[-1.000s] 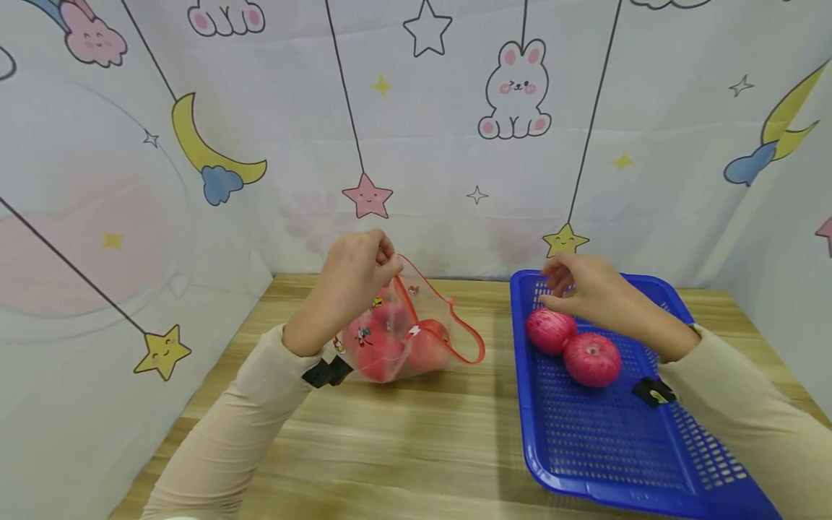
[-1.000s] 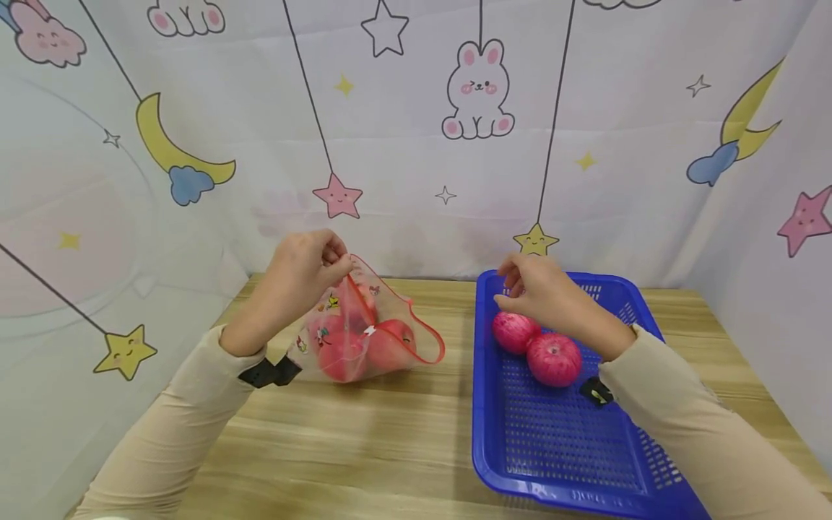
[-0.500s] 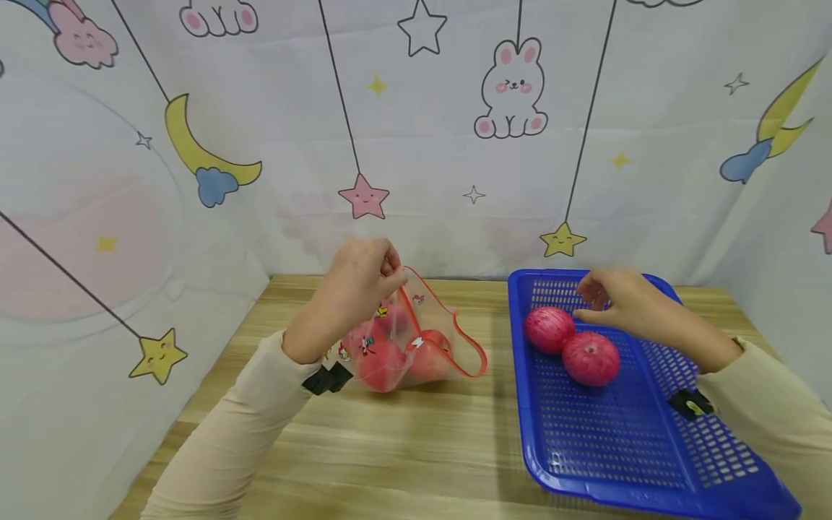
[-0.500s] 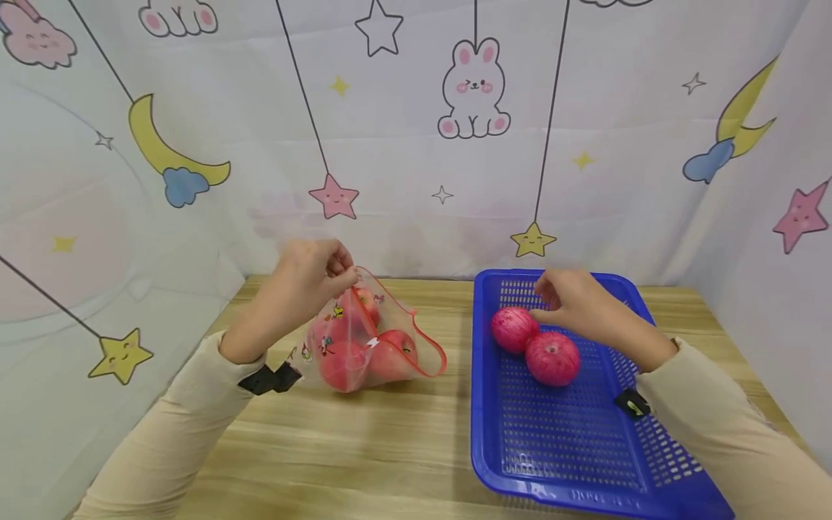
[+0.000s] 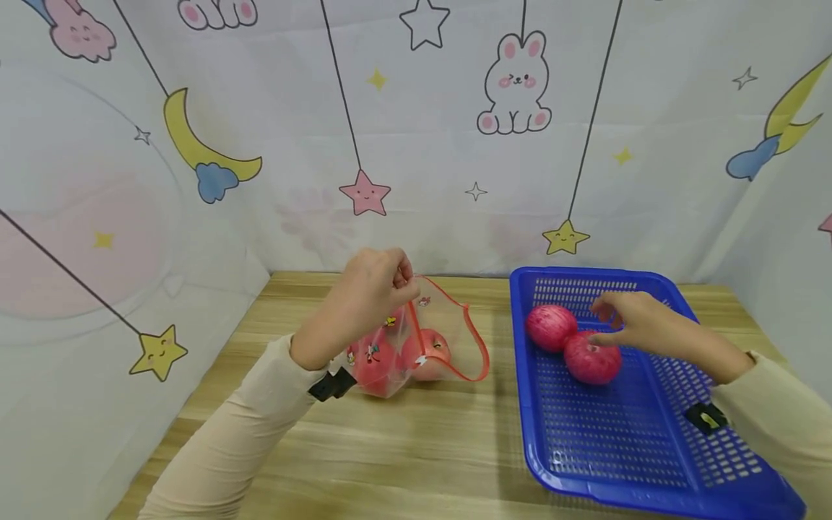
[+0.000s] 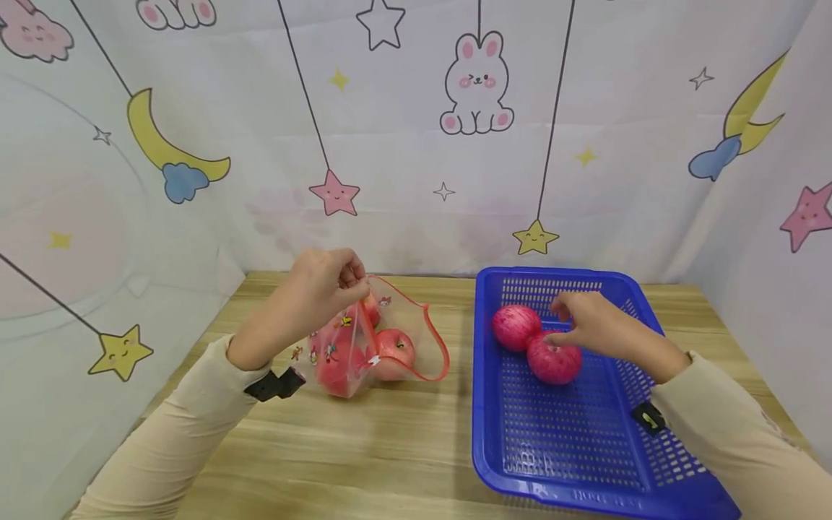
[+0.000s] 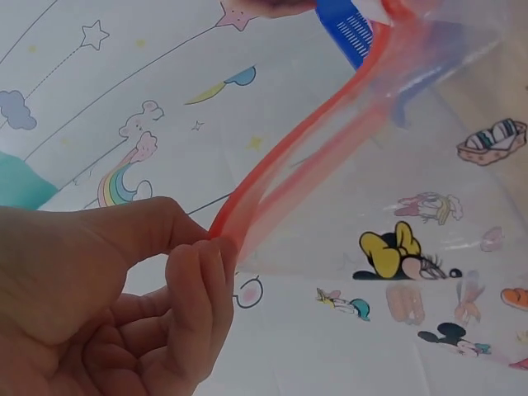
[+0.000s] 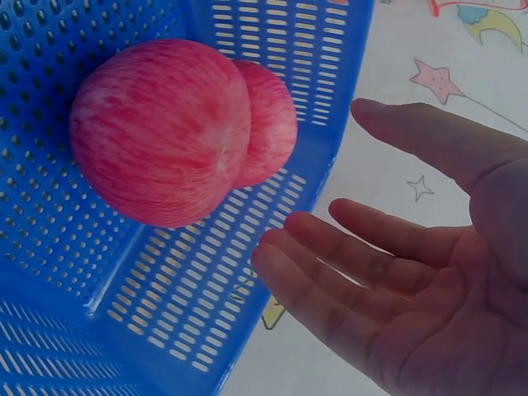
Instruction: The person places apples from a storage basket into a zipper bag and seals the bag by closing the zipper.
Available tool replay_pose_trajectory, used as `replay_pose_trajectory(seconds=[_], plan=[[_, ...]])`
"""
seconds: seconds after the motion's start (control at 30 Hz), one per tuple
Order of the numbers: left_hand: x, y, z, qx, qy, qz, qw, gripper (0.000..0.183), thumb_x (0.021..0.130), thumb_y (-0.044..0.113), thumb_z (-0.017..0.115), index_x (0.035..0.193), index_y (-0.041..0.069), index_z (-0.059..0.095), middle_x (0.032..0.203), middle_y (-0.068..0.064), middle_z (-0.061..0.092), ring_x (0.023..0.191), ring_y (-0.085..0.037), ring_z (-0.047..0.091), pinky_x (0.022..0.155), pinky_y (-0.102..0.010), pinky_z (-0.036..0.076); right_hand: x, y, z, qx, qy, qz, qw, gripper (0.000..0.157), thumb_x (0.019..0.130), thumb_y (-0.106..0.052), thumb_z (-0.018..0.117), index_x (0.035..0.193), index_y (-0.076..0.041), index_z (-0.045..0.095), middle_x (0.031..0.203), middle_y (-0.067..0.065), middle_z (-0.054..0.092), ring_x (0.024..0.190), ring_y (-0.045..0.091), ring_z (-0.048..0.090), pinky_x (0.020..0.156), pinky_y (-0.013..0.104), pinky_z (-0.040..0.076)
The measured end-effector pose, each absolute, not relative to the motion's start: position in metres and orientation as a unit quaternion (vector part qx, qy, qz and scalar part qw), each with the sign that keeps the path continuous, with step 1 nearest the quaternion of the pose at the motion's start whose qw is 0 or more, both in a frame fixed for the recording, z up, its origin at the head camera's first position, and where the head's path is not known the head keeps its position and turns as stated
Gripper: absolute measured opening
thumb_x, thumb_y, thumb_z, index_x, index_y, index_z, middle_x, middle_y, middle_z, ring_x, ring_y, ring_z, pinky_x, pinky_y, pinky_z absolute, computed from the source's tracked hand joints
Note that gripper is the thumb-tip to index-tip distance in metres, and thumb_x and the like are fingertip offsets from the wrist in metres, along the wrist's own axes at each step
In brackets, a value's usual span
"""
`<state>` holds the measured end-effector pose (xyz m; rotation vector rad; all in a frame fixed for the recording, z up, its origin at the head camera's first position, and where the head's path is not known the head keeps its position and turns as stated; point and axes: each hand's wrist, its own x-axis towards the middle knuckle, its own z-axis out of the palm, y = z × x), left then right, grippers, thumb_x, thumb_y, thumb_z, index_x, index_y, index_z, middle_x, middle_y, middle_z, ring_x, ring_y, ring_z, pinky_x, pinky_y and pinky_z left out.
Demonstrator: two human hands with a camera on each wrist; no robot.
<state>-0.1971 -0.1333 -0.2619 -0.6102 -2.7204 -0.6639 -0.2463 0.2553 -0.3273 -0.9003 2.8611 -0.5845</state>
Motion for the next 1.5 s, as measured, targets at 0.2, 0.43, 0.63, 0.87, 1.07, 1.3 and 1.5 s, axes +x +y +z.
replay_pose_trajectory(seconds=[0.2,0.43,0.63,0.87,1.07,1.3,1.5], plan=[[-0.195,-0.132,-0.263,-0.225,-0.939,-0.242,0.097,0.011,0.088,0.006,0.071,0.081,0.004,0.063,0.067,0.001,0.059,0.058,-0.012,0.052,0.056,-0.024,0.047,-0.246,0.261,-0.334,-0.295,0.934,-0.185,0.08,0.058,0.081,-0.028,0.083,0.113,0.014,0.059,0.099,0.015,0.066,0.084,0.028,0.063,0.073,0.044,0.055],[-0.193,-0.131,-0.265,-0.241,-0.935,-0.246,0.085,0.01,0.089,0.006,0.07,0.081,0.006,0.063,0.072,0.001,0.061,0.062,-0.011,0.056,0.06,-0.025,0.05,-0.247,0.265,-0.342,-0.301,0.932,-0.175,0.098,0.067,0.077,-0.032,0.085,0.115,0.016,0.057,0.1,0.016,0.065,0.089,0.031,0.062,0.074,0.046,0.055],[-0.19,-0.131,-0.266,-0.246,-0.934,-0.243,0.089,0.008,0.089,0.007,0.07,0.083,0.006,0.064,0.071,0.003,0.062,0.061,-0.01,0.056,0.059,-0.025,0.05,-0.247,0.268,-0.351,-0.309,0.931,-0.171,0.091,0.071,0.073,-0.033,0.088,0.113,0.017,0.057,0.099,0.016,0.065,0.091,0.033,0.062,0.076,0.047,0.055],[-0.189,-0.132,-0.267,-0.245,-0.934,-0.246,0.088,0.007,0.089,0.005,0.066,0.082,0.007,0.064,0.07,0.003,0.061,0.058,-0.009,0.055,0.058,-0.025,0.049,-0.247,0.267,-0.363,-0.306,0.932,-0.178,0.075,0.073,0.069,-0.032,0.09,0.112,0.017,0.057,0.099,0.019,0.064,0.091,0.034,0.061,0.077,0.048,0.055],[-0.19,-0.132,-0.269,-0.253,-0.925,-0.269,0.085,0.006,0.088,0.003,0.065,0.083,0.004,0.064,0.071,0.001,0.063,0.054,-0.008,0.056,0.057,-0.025,0.05,-0.247,0.267,-0.372,-0.305,0.933,-0.182,0.049,0.076,0.067,-0.032,0.09,0.111,0.019,0.055,0.094,0.018,0.063,0.084,0.03,0.061,0.071,0.043,0.055],[-0.189,-0.132,-0.269,-0.252,-0.926,-0.27,0.073,0.006,0.089,0.005,0.068,0.085,0.003,0.066,0.071,0.001,0.064,0.056,-0.008,0.057,0.058,-0.025,0.051,-0.249,0.265,-0.379,-0.298,0.934,-0.193,0.039,0.079,0.065,-0.032,0.091,0.109,0.021,0.053,0.088,0.015,0.062,0.078,0.025,0.061,0.068,0.04,0.055],[-0.187,-0.132,-0.27,-0.247,-0.926,-0.28,0.061,0.007,0.089,0.007,0.071,0.086,0.003,0.066,0.07,0.002,0.064,0.057,-0.009,0.057,0.058,-0.024,0.051,-0.249,0.262,-0.384,-0.291,0.935,-0.196,0.041,0.069,0.063,-0.031,0.092,0.1,0.015,0.055,0.08,0.007,0.059,0.07,0.019,0.058,0.062,0.035,0.053]])
